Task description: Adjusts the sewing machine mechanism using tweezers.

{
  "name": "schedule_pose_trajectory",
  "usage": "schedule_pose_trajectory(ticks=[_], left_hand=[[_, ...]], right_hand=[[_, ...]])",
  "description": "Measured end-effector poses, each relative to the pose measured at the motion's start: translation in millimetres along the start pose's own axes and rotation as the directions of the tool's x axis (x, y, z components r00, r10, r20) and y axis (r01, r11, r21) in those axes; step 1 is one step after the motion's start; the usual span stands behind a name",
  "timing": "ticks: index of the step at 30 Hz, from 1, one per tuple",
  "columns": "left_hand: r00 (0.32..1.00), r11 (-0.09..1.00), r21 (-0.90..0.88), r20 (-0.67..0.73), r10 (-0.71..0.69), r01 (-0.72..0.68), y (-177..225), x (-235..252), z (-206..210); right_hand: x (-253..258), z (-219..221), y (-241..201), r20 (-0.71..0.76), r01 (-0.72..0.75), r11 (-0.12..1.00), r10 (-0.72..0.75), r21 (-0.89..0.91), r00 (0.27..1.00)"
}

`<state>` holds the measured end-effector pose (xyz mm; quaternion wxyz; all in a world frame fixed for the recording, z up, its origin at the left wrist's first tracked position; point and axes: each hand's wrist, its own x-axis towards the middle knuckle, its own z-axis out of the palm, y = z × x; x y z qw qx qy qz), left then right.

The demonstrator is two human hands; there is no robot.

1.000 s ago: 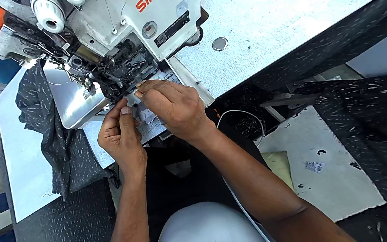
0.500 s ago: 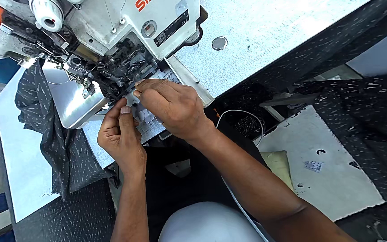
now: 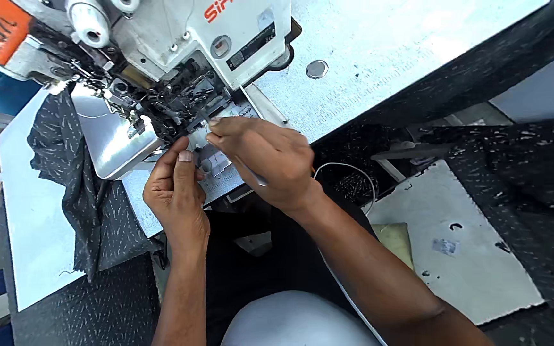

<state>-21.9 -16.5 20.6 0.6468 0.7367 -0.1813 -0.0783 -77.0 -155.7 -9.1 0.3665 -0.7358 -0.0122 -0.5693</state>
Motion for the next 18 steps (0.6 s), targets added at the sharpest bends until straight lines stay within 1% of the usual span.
schedule_pose_trajectory(ticks=[3, 6, 10, 18], left_hand=[[0.989, 0.977, -0.158, 0.058, -0.135, 0.142, 13, 0, 3], [0.971, 0.929, -0.287, 0.116, -0.21, 0.235, 20, 8, 9], [0.962, 0.895, -0.352, 0.127, -0.244, 0.273, 25, 12, 15], [0.951, 0.88, -0.37, 0.035, -0.306, 0.297, 28, 13, 23]], right_hand=[[-2, -20, -10, 0.011, -0.01, 0.996, 0.009, 0.091, 1.0], [-3, -27, -14, -0.007, 0.013, 0.992, -0.012, 0.122, 1.0], [-4, -29, -16, 0.007, 0.022, 0.993, -0.023, 0.116, 1.0], [-8, -26, -17, 0.032, 0.032, 0.993, -0.036, 0.112, 0.999]])
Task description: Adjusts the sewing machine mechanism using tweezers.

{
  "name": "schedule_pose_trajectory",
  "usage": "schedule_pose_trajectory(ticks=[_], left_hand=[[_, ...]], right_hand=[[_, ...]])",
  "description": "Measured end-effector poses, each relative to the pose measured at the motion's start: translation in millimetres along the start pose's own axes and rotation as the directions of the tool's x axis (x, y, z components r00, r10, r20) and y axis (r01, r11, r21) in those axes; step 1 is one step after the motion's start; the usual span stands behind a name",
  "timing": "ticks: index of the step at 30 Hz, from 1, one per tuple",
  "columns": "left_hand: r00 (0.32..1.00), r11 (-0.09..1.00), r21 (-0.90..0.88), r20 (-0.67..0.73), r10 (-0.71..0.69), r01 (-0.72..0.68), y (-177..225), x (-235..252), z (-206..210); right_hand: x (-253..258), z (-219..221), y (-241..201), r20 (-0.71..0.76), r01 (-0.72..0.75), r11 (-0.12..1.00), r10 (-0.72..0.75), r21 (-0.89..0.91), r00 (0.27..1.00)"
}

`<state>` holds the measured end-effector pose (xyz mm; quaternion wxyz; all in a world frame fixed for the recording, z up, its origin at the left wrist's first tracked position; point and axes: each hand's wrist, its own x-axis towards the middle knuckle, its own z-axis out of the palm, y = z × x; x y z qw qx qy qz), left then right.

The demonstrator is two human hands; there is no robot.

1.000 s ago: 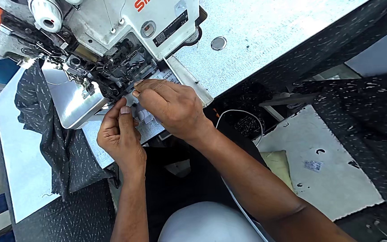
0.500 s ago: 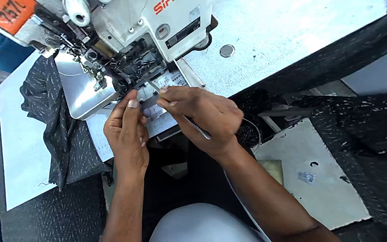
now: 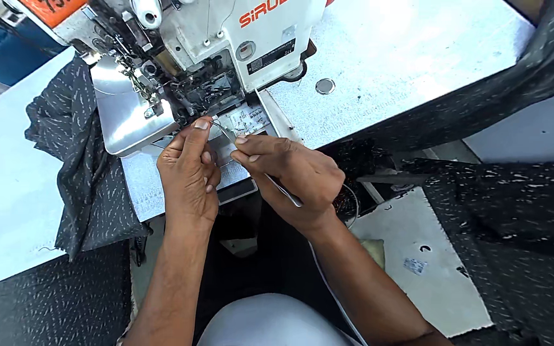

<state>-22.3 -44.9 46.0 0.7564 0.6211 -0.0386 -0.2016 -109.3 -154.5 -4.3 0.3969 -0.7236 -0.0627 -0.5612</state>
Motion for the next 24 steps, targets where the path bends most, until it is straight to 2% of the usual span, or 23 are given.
schedule_pose_trajectory(ticks=[7, 10, 13, 16, 24], left_hand=[[0.998, 0.992, -0.118, -0.049, -0.051, 0.044, 0, 3, -2], [0.996, 0.999, -0.04, 0.091, -0.009, 0.013, -2, 4, -11], [0.967, 0.995, 0.083, 0.245, -0.071, 0.052, 2, 11, -17], [0.952, 0.989, 0.101, 0.276, -0.133, 0.109, 7, 16, -20], [0.952, 0.986, 0.071, 0.257, -0.166, 0.152, 8, 20, -17]], right_hand=[[3, 3, 7, 0.011, 0.007, 0.999, -0.006, -0.052, 1.0], [6, 13, 19, 0.024, -0.012, 0.988, 0.016, -0.154, 1.0], [7, 23, 27, 0.038, -0.014, 0.98, 0.022, -0.197, 0.999], [9, 29, 28, 0.034, -0.011, 0.983, 0.018, -0.182, 0.999], [8, 35, 33, 0.02, 0.005, 0.984, -0.002, -0.18, 1.0]])
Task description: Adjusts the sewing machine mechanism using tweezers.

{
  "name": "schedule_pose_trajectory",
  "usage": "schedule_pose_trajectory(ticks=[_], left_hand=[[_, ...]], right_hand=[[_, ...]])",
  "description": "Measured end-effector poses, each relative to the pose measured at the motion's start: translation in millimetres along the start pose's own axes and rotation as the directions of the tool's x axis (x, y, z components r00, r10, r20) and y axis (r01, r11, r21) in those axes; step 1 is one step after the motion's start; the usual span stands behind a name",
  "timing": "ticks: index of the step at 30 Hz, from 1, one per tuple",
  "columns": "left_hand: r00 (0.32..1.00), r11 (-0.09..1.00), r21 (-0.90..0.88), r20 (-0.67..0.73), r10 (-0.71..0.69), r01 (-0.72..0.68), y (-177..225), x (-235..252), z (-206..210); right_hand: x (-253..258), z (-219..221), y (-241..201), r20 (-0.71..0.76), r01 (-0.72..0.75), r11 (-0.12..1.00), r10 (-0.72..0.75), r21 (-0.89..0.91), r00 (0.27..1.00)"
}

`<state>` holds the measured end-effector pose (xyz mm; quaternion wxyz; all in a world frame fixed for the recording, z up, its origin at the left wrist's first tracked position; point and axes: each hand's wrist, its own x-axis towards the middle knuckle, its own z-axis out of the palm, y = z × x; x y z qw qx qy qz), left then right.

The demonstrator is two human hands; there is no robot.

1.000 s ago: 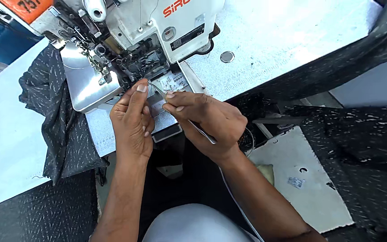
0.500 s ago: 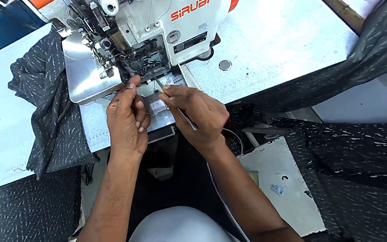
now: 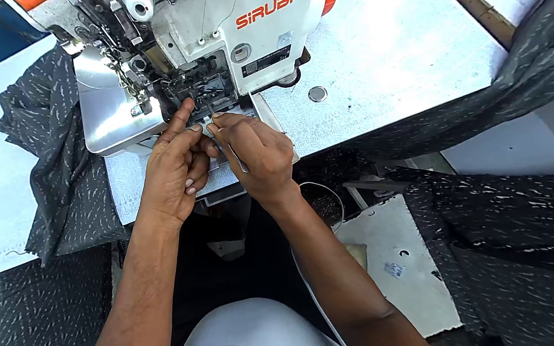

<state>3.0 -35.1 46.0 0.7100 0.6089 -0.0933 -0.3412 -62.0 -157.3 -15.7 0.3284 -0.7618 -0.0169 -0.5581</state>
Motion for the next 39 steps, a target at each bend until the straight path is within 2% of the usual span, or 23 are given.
schedule_pose_trajectory(ticks=[39], left_hand=[[0.999, 0.999, -0.026, -0.042, 0.026, -0.027, -5.4, 0.0, 1.9]], right_hand=[[2.1, 3.3, -0.5, 0.033, -0.037, 0.997, 0.04, -0.068, 0.999]])
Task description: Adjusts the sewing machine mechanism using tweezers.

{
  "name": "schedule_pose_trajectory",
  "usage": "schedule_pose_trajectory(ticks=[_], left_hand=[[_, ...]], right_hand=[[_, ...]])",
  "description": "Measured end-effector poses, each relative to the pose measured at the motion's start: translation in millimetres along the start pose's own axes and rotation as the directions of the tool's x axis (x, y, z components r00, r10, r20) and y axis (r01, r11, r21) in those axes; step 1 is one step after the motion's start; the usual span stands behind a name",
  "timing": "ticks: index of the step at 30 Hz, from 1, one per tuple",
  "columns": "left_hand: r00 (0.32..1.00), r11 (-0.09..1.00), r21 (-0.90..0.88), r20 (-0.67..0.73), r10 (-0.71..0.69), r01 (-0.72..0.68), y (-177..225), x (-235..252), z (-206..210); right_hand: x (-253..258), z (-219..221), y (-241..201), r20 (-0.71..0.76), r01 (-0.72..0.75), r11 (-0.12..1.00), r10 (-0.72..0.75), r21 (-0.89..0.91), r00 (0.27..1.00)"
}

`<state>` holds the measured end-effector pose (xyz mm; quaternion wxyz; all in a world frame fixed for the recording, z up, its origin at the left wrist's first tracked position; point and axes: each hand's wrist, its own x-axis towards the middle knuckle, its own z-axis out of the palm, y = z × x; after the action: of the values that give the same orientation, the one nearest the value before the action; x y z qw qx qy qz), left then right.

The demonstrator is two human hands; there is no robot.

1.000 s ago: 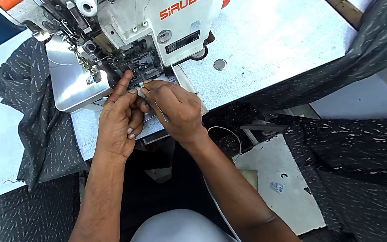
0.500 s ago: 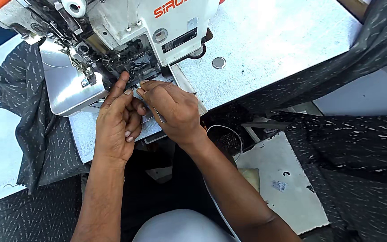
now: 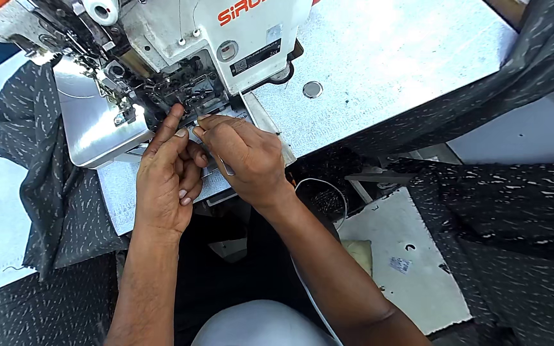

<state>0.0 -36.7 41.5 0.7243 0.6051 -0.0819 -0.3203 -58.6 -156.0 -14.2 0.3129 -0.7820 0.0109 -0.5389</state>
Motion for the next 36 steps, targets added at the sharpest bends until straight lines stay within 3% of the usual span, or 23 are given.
schedule_pose_trajectory(ticks=[36], left_hand=[[1.0, 0.999, 0.034, 0.0, 0.022, -0.022, -1.0, 2.5, -0.1]], right_hand=[[2.3, -1.4, -0.6, 0.026, -0.019, 1.0, 0.019, 0.007, 0.999]])
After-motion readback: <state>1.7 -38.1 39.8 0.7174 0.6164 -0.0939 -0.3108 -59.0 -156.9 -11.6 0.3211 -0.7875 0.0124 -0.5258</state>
